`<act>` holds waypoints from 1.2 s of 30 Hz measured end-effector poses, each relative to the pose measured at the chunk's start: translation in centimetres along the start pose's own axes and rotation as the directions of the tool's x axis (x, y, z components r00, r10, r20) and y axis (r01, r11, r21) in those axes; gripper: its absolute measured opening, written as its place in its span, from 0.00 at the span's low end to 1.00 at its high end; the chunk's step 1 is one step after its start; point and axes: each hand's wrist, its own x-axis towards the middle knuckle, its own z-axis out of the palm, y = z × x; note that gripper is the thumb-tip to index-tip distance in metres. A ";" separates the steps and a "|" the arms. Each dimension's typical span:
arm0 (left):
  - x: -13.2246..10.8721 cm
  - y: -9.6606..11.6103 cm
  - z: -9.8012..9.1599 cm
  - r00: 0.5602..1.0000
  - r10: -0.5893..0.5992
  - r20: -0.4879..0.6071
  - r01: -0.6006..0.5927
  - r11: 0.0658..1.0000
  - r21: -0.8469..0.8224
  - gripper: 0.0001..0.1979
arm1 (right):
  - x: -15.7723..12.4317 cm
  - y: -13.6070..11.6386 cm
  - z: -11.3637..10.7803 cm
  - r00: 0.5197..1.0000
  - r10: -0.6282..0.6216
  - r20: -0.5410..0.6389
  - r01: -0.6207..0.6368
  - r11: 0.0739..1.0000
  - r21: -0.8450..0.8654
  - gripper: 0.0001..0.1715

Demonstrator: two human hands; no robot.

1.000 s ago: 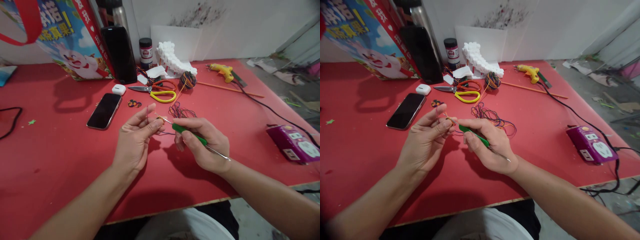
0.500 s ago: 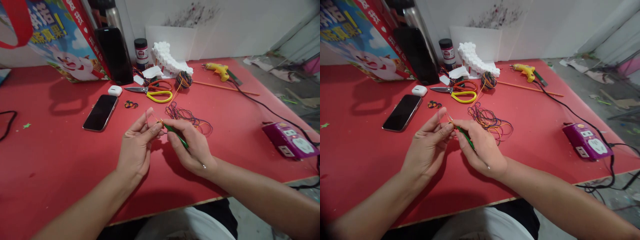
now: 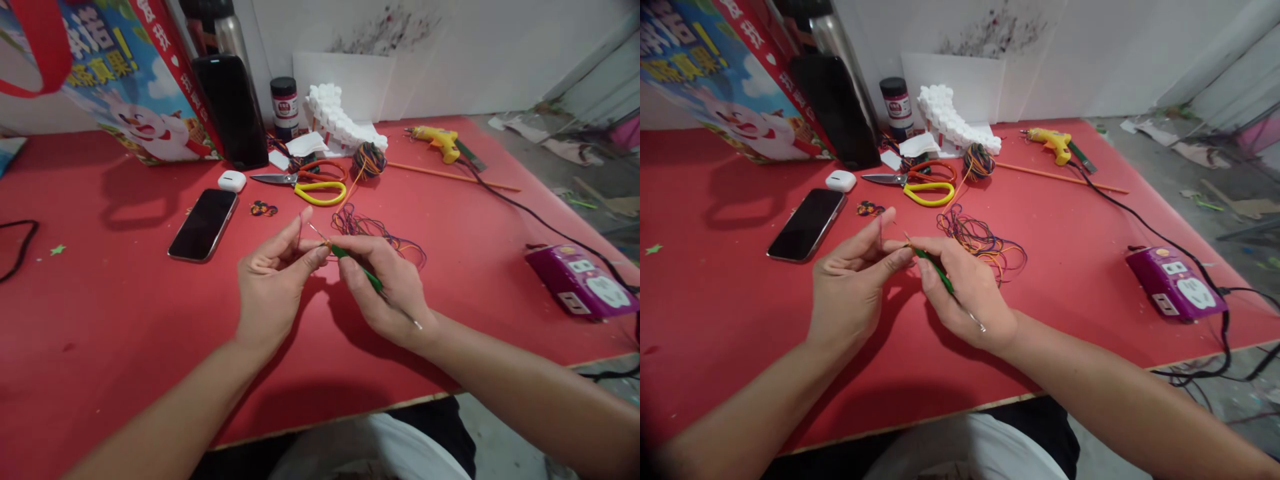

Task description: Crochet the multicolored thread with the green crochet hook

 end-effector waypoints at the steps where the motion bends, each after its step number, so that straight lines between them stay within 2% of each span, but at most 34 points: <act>1: -0.1 0.0 0.1 1.000 -0.010 -0.006 0.010 1.000 -0.016 0.25 | -0.1 -0.1 0.2 1.000 0.003 -0.008 -0.003 1.000 0.006 0.16; 6: -0.4 0.2 0.6 0.990 -0.143 0.009 0.142 0.972 -0.190 0.22 | -0.6 -0.1 1.0 0.999 -0.044 -0.017 0.044 0.998 0.049 0.19; 9: -0.1 0.4 0.4 0.982 -0.187 0.033 0.190 0.957 -0.218 0.22 | -0.5 0.1 0.9 0.998 -0.064 0.004 0.064 0.997 0.050 0.19; 12: 0.3 0.8 0.0 0.982 -0.181 0.054 0.188 0.965 -0.184 0.23 | -0.4 0.4 0.5 0.998 -0.053 0.022 0.051 0.994 0.094 0.18; 19: 0.9 1.4 -0.5 0.983 -0.164 0.081 0.175 0.971 -0.163 0.22 | -0.7 0.7 0.5 0.988 0.147 0.037 -0.149 0.894 0.422 0.16; 27: 1.1 1.5 -0.4 0.982 -0.174 0.069 0.184 0.968 -0.174 0.21 | 0.2 0.6 0.1 0.989 0.147 0.002 -0.129 0.865 0.485 0.14; 36: 1.3 1.7 -0.5 0.984 -0.170 0.056 0.176 0.974 -0.145 0.21 | 0.1 0.4 0.0 0.963 0.267 0.030 -0.237 0.793 0.561 0.11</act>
